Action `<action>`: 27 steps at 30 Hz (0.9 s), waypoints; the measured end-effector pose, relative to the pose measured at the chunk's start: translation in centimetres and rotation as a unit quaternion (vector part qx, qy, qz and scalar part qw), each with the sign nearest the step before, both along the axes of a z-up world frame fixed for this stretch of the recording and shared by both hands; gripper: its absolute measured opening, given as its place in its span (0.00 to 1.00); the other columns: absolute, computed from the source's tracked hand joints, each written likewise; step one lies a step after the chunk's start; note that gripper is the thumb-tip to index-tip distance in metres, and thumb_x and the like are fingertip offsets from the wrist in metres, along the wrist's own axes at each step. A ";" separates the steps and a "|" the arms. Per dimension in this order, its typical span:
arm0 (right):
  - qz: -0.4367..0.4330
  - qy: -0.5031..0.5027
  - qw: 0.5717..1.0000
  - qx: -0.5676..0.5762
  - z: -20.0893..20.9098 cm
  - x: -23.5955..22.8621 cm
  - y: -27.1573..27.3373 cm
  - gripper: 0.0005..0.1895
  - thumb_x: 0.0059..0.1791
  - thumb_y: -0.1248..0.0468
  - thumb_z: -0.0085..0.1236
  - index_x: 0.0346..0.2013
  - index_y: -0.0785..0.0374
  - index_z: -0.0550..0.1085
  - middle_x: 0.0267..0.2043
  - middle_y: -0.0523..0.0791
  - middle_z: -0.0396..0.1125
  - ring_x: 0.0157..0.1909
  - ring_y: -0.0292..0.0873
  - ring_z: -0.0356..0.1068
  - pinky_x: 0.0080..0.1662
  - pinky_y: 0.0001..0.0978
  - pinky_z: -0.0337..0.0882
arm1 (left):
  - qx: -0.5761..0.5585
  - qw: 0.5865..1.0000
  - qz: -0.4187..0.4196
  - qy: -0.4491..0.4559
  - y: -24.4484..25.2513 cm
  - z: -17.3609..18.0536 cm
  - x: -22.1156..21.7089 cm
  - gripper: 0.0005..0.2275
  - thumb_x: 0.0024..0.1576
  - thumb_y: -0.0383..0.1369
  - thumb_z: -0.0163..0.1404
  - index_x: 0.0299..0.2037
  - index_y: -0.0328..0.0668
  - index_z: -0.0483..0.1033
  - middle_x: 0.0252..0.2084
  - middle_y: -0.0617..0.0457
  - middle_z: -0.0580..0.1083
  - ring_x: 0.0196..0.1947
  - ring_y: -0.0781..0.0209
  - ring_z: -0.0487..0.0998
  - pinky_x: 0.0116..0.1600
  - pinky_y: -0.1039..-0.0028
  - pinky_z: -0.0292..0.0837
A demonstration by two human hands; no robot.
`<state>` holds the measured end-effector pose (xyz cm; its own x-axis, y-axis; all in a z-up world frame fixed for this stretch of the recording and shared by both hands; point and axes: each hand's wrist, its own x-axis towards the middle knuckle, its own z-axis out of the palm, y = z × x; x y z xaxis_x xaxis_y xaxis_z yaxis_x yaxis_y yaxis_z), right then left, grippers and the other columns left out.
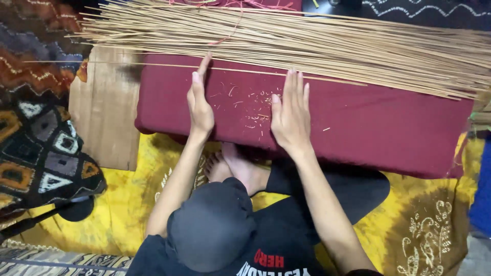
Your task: The person wipes debris off a red cushion by hand, then picks up a stick from a pile and snaps it into two pieces.
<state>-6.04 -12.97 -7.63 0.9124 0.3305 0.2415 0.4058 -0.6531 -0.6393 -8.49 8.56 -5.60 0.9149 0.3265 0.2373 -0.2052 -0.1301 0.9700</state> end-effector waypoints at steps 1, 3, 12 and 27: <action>0.000 0.002 1.000 -0.002 0.5 0.4 -0.2 0.31 0.63 0.59 0.33 0.77 0.74 0.46 0.80 0.63 0.41 0.81 0.65 0.36 0.76 0.60 0.33 | -0.002 1.000 0.000 0.002 0.1 -0.1 -0.1 0.25 0.74 0.40 0.21 0.72 0.31 0.60 0.75 0.38 0.61 0.77 0.48 0.55 0.81 0.61 0.43; 0.012 0.073 0.995 0.071 1.5 1.6 -0.4 0.30 0.64 0.59 0.24 0.79 0.70 0.41 0.81 0.62 0.35 0.82 0.66 0.33 0.77 0.58 0.32 | 0.085 0.996 -0.028 0.003 0.5 -0.3 0.1 0.21 0.74 0.37 0.28 0.69 0.32 0.67 0.69 0.37 0.67 0.73 0.41 0.62 0.77 0.55 0.52; 0.004 -0.190 0.977 -0.094 1.6 4.5 -9.5 0.21 0.54 0.81 0.56 0.62 0.69 0.75 0.59 0.51 0.70 0.63 0.55 0.70 0.64 0.45 0.70 | 0.507 0.857 -0.036 -0.080 4.7 -0.9 4.1 0.09 0.67 0.31 0.49 0.55 0.49 0.77 0.50 0.58 0.74 0.53 0.57 0.75 0.56 0.65 0.73; 0.056 -0.418 0.847 -0.324 1.2 8.9 -13.4 0.03 0.56 0.66 0.58 0.44 0.54 0.76 0.42 0.41 0.68 0.45 0.42 0.73 0.46 0.31 0.73 | 0.723 0.648 -0.049 -0.235 3.8 -0.9 9.0 0.03 0.63 0.30 0.48 0.42 0.46 0.75 0.35 0.53 0.68 0.37 0.55 0.73 0.42 0.69 0.67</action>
<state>2.88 -26.38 -6.42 0.4670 0.7137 0.5221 0.6219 -0.6848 0.3798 0.55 12.34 -6.51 0.6301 -0.6027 0.4897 -0.5099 -0.7967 -0.3244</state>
